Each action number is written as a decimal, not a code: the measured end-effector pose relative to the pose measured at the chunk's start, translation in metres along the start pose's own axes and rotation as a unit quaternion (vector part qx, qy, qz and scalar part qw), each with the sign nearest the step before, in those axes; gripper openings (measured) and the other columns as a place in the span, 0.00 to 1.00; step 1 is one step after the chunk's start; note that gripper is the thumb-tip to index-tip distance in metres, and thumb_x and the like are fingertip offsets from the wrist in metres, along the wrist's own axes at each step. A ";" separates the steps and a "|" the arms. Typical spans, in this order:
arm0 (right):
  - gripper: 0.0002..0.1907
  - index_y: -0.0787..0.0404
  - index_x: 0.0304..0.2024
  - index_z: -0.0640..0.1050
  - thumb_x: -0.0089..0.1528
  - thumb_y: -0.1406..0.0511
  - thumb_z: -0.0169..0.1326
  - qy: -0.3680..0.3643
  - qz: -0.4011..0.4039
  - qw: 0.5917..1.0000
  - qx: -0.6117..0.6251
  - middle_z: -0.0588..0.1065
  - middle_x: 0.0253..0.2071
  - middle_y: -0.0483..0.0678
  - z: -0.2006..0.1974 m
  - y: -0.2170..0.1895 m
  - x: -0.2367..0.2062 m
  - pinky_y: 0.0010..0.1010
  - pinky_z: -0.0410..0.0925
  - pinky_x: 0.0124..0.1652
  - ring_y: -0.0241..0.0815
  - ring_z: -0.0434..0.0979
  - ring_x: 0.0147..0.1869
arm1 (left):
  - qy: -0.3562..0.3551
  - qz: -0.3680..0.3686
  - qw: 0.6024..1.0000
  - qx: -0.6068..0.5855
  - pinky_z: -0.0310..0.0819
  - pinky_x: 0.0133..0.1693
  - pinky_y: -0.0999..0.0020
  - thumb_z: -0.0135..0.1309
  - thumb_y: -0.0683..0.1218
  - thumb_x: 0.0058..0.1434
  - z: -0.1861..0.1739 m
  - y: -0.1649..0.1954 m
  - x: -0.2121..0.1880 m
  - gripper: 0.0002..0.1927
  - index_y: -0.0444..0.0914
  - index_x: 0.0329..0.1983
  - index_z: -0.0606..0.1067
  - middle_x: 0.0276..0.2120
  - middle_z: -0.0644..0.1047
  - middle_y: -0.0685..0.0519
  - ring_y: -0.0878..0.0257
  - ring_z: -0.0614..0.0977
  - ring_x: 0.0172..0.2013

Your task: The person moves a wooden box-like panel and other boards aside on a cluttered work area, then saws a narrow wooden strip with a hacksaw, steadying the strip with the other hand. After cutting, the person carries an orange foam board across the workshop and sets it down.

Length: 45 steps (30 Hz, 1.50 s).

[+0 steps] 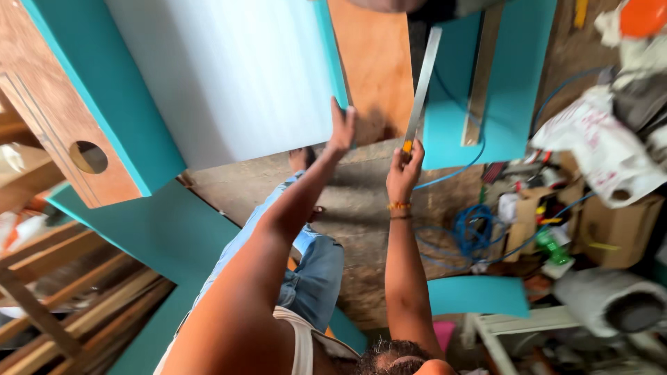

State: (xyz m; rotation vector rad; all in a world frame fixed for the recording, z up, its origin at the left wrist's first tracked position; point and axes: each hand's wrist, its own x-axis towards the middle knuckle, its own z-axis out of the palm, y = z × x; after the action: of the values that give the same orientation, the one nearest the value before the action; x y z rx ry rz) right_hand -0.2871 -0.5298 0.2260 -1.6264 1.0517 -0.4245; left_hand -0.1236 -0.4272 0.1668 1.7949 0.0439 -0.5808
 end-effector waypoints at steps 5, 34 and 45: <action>0.23 0.60 0.65 0.67 0.68 0.70 0.54 -0.014 0.002 0.997 -0.076 0.72 0.41 0.42 0.050 -0.024 0.082 0.23 0.70 0.35 0.29 0.70 0.37 | 0.004 0.002 0.998 0.055 0.42 0.75 0.54 0.39 0.57 0.74 0.014 -0.002 -0.007 0.43 0.23 0.77 0.41 0.76 0.46 0.27 0.37 0.48 0.77; 0.16 0.64 0.61 0.69 0.70 0.74 0.48 -0.352 0.002 0.932 0.083 0.74 0.35 0.46 0.279 -0.144 0.376 0.27 0.70 0.30 0.34 0.75 0.30 | 0.134 -0.118 0.982 0.064 0.57 0.68 0.52 0.62 0.63 0.59 0.024 0.043 0.027 0.55 0.30 0.76 0.49 0.72 0.58 0.33 0.41 0.60 0.72; 0.20 0.55 0.65 0.69 0.71 0.70 0.51 -0.361 -0.112 0.926 0.016 0.77 0.35 0.43 0.348 -0.159 0.444 0.24 0.62 0.18 0.29 0.72 0.24 | 0.117 -0.179 0.974 0.076 0.61 0.64 0.52 0.62 0.65 0.56 0.010 0.075 0.027 0.55 0.33 0.76 0.51 0.72 0.60 0.36 0.42 0.64 0.69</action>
State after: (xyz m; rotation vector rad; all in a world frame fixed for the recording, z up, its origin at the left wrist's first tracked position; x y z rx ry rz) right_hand 0.2740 -0.6798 0.1474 -1.6781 0.3018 0.0317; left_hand -0.0794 -0.4665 0.2212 2.0129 0.5072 -0.6355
